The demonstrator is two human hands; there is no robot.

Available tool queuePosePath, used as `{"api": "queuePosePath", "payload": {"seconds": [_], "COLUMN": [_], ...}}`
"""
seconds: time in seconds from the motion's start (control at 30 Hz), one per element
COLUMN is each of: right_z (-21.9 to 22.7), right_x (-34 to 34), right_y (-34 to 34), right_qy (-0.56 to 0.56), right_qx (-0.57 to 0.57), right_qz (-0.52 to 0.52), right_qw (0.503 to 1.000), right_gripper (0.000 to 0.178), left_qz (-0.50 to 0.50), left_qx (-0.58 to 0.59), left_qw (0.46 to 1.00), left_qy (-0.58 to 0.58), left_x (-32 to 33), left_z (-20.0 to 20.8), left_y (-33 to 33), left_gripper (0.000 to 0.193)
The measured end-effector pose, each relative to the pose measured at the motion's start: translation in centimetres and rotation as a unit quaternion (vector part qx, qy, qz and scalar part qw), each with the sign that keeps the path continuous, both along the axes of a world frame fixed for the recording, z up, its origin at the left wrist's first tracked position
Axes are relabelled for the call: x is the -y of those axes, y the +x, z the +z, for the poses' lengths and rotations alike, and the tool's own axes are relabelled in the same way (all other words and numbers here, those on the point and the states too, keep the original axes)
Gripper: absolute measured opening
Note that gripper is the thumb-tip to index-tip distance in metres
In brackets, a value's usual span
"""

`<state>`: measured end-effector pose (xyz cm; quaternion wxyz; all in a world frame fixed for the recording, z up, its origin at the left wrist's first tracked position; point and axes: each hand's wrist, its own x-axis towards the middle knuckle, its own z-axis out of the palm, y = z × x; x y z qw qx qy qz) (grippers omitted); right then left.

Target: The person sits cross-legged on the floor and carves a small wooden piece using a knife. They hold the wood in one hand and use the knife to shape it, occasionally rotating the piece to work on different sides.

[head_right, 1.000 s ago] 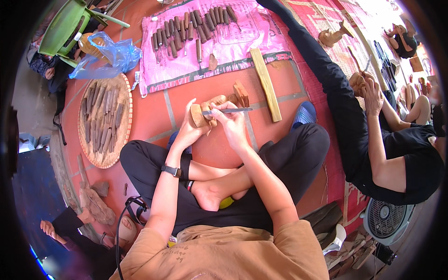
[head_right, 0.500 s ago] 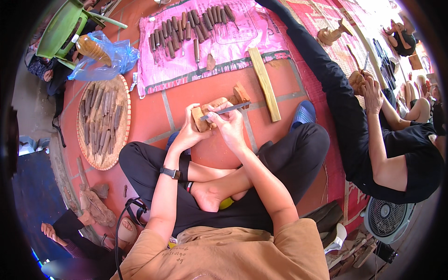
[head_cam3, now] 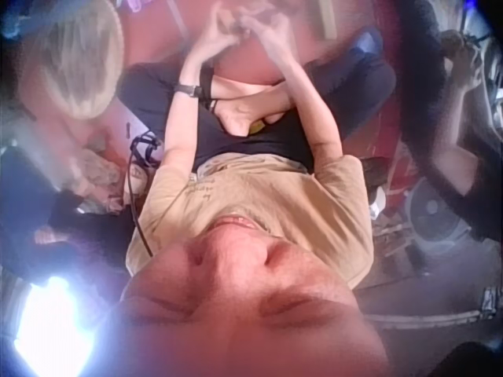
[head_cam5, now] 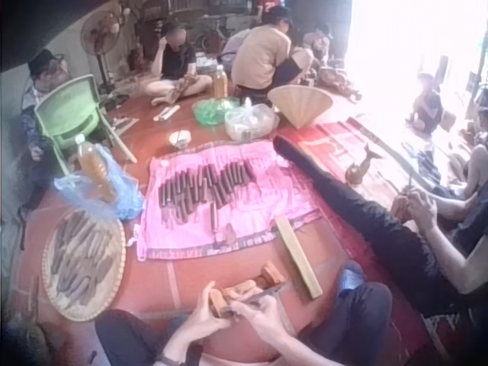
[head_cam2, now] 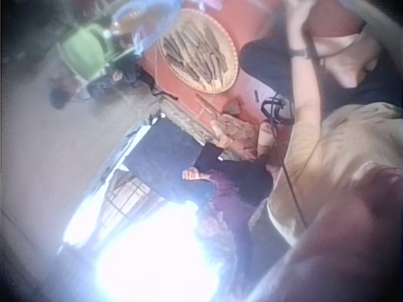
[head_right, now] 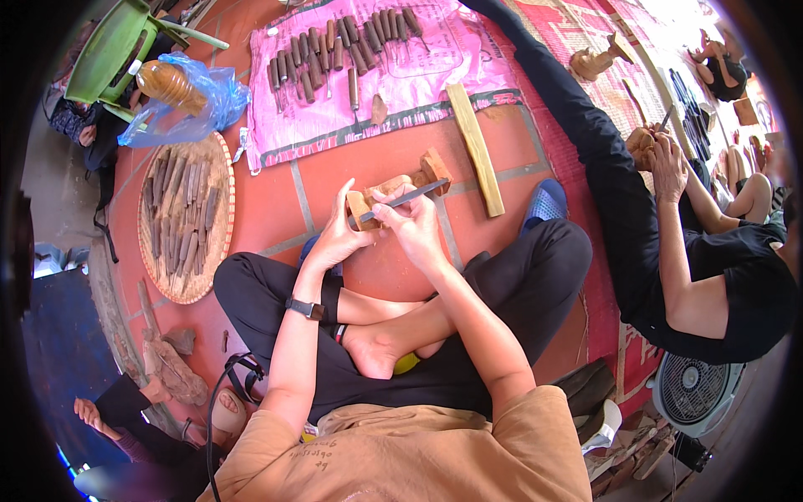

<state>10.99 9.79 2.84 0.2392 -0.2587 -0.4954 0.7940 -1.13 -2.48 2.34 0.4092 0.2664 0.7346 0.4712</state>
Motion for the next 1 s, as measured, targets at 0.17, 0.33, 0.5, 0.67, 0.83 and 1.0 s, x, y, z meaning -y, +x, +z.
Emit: {"api": "queuePosePath", "payload": {"seconds": [0.17, 0.33, 0.5, 0.67, 0.83, 1.0], "right_z": [-0.6, -0.4, -0.9, -1.6, -0.3, -0.7], "right_x": [-0.9, -0.7, -0.9, -0.7, -0.6, -0.9], "right_y": [0.0, 0.3, 0.2, 0.5, 0.3, 0.2], "right_qy": [-0.007, -0.033, -0.037, -0.017, -0.033, -0.024], "right_qx": [-0.02, -0.034, -0.039, -0.04, -0.019, -0.018], "right_qz": [-0.011, -0.007, -0.011, 0.001, -0.013, -0.028], "right_qw": [1.0, 0.999, 0.999, 0.999, 0.999, 0.999], "right_gripper": [0.01, 0.01, 0.011, 0.012, 0.01, 0.006], "left_qz": [-0.004, -0.002, 0.0, 0.001, -0.009, -0.009], "left_qx": [0.012, 0.025, 0.039, -0.004, 0.004, 0.027], "left_qw": [1.0, 0.999, 0.999, 0.999, 1.0, 0.999], "left_qy": [0.004, 0.033, 0.018, 0.038, 0.002, 0.016], "left_x": [0.0, 0.0, 0.2, 0.1, 0.0, 0.0], "left_z": [0.5, 0.1, -1.4, -0.9, -0.3, 0.1], "left_y": [-0.1, 0.1, -0.4, 0.2, -0.1, 0.2], "left_gripper": [0.109, 0.103, 0.102, 0.092, 0.101, 0.104]}}
